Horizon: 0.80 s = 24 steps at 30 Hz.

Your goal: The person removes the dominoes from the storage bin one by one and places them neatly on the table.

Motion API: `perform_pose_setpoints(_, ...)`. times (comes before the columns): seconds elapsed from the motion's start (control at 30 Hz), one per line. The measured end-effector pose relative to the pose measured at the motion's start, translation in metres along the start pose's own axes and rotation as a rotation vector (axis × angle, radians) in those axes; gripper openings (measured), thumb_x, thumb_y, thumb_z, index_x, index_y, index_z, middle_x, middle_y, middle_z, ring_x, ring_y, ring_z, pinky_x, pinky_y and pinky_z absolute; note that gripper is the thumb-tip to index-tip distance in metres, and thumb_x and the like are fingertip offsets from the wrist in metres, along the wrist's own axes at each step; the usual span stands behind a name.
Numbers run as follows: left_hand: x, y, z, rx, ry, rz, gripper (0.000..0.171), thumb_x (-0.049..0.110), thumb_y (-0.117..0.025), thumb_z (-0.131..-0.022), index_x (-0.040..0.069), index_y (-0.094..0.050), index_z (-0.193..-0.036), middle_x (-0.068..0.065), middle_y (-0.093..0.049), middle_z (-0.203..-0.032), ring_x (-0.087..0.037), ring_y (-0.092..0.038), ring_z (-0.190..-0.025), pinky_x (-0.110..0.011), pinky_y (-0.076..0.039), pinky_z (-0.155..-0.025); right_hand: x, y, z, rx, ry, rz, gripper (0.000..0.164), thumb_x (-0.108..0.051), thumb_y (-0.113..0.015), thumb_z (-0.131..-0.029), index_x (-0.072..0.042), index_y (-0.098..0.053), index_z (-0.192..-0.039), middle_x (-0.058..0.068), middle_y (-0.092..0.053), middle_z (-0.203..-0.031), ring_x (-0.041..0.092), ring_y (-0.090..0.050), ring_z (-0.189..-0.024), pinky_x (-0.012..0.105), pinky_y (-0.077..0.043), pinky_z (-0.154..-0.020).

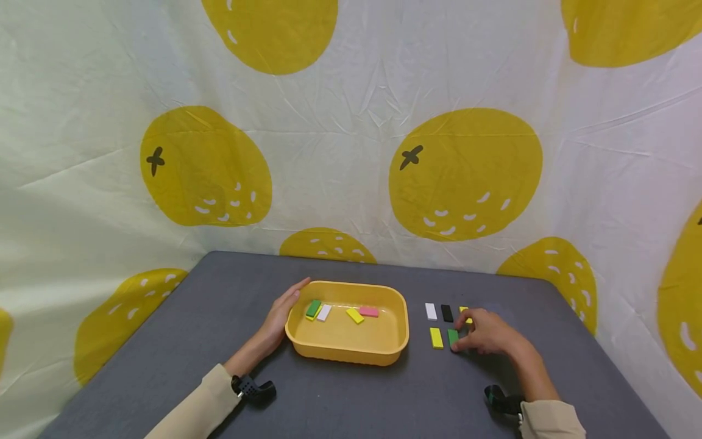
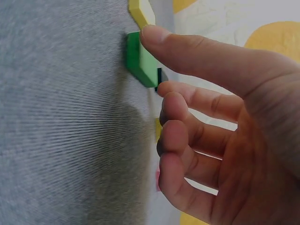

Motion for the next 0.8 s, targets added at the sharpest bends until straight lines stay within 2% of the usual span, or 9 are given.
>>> perform_pose_setpoints(0.2, 0.000, 0.001, 0.001, 0.011, -0.001, -0.015, 0.048, 0.031, -0.034, -0.114, 0.014, -0.043, -0.159, -0.011, -0.037, -0.167, -0.031, -0.029, -0.158, -0.055, -0.023, -0.128, -0.010, 0.006, 0.002, 0.027, 0.020, 0.029, 0.047, -0.024, -0.088, -0.080, 0.000, -0.062, -0.113, 0.001, -0.059, -0.064, 0.017, -0.053, -0.053, 0.031, -0.048, -0.050)
perform_pose_setpoints(0.43, -0.001, 0.001, 0.001, 0.015, 0.001, -0.022, 0.048, 0.031, -0.034, -0.115, 0.015, -0.043, -0.159, -0.010, -0.037, -0.167, -0.030, -0.028, -0.158, -0.055, -0.023, -0.128, -0.028, 0.010, 0.002, 0.059, 0.049, 0.102, 0.045, -0.030, -0.085, -0.084, -0.003, -0.066, -0.115, 0.000, -0.060, -0.069, 0.016, -0.052, -0.061, 0.028, -0.044, -0.054)
perform_pose_setpoints(0.7, -0.001, 0.002, 0.000, 0.014, -0.009, -0.004, 0.048, 0.032, -0.034, -0.114, 0.015, -0.044, -0.158, -0.010, -0.038, -0.167, -0.030, -0.029, -0.158, -0.054, -0.023, -0.128, -0.067, 0.014, 0.004, 0.117, 0.195, 0.113, 0.041, -0.031, -0.082, -0.089, -0.002, -0.067, -0.115, -0.003, -0.058, -0.068, 0.006, -0.047, -0.053, 0.025, -0.042, -0.050)
perform_pose_setpoints(0.8, -0.001, 0.001, 0.000, 0.014, -0.009, -0.008, 0.048, 0.031, -0.035, -0.114, 0.015, -0.044, -0.158, -0.010, -0.038, -0.167, -0.030, -0.029, -0.158, -0.054, -0.023, -0.128, -0.083, 0.015, 0.004, 0.133, 0.209, 0.110, 0.040, -0.035, -0.081, -0.089, -0.007, -0.068, -0.114, -0.003, -0.059, -0.070, 0.006, -0.048, -0.055, 0.024, -0.044, -0.052)
Point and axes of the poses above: each hand's wrist, its own z-axis away from the middle knuckle, its own y-axis out of the back of the hand, x = y × z, the point moved 8 cm from there along -z, towards the middle knuckle
